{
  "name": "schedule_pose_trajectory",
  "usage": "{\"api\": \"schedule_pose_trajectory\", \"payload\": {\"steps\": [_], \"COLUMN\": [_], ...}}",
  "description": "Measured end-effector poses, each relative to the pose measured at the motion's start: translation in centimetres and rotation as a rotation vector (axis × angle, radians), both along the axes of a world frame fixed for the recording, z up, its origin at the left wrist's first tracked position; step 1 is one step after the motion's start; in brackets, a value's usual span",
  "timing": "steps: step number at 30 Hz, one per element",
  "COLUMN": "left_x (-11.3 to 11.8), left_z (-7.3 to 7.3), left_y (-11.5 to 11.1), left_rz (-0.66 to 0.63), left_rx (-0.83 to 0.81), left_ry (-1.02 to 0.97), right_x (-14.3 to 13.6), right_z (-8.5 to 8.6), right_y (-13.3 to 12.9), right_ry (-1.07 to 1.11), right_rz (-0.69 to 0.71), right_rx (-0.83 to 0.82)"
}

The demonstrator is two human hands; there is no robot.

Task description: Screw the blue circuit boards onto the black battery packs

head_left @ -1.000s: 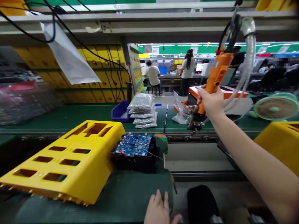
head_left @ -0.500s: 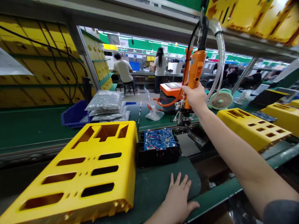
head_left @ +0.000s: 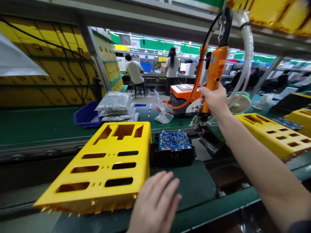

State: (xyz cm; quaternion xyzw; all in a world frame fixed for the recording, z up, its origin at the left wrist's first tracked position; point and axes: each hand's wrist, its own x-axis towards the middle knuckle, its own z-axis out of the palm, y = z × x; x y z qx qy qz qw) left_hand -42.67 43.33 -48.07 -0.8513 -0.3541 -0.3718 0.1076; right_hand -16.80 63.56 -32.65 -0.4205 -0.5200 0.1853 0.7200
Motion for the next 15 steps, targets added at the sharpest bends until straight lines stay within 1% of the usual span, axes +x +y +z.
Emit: {"api": "schedule_pose_trajectory", "payload": {"steps": [1, 2, 3, 5, 7, 10, 13, 15], "left_x": [-1.9, -3.5, -4.9, -6.7, -7.2, -7.0, -7.2, -7.6], "left_z": [0.9, 1.4, 1.6, 1.3, 0.7, 0.0, 0.1, 0.3], "left_y": [0.0, -0.1, -0.1, -0.1, -0.3, -0.6, -1.3, -1.9], "left_rz": [0.142, 0.269, 0.360, 0.460, 0.491, 0.519, 0.540, 0.549], "left_rx": [0.015, 0.017, -0.005, -0.053, -0.077, -0.075, -0.065, -0.063], "left_ry": [-0.007, 0.015, 0.062, 0.158, 0.196, 0.162, 0.120, 0.098], "right_x": [-0.2, -0.3, -0.4, -0.5, -0.6, -0.9, -1.0, -0.8], "right_z": [-0.1, -0.1, -0.2, -0.5, -0.8, -1.0, -1.0, -0.8], "right_y": [0.1, 0.2, 0.3, 0.6, 0.8, 0.9, 0.6, 0.3], "right_ry": [0.006, 0.012, 0.018, 0.029, 0.030, 0.023, 0.026, 0.029], "right_rz": [-0.001, -0.003, 0.002, 0.017, 0.032, 0.053, 0.061, 0.041], "right_rx": [-0.003, -0.005, -0.010, -0.007, 0.003, 0.030, 0.029, 0.010]}}
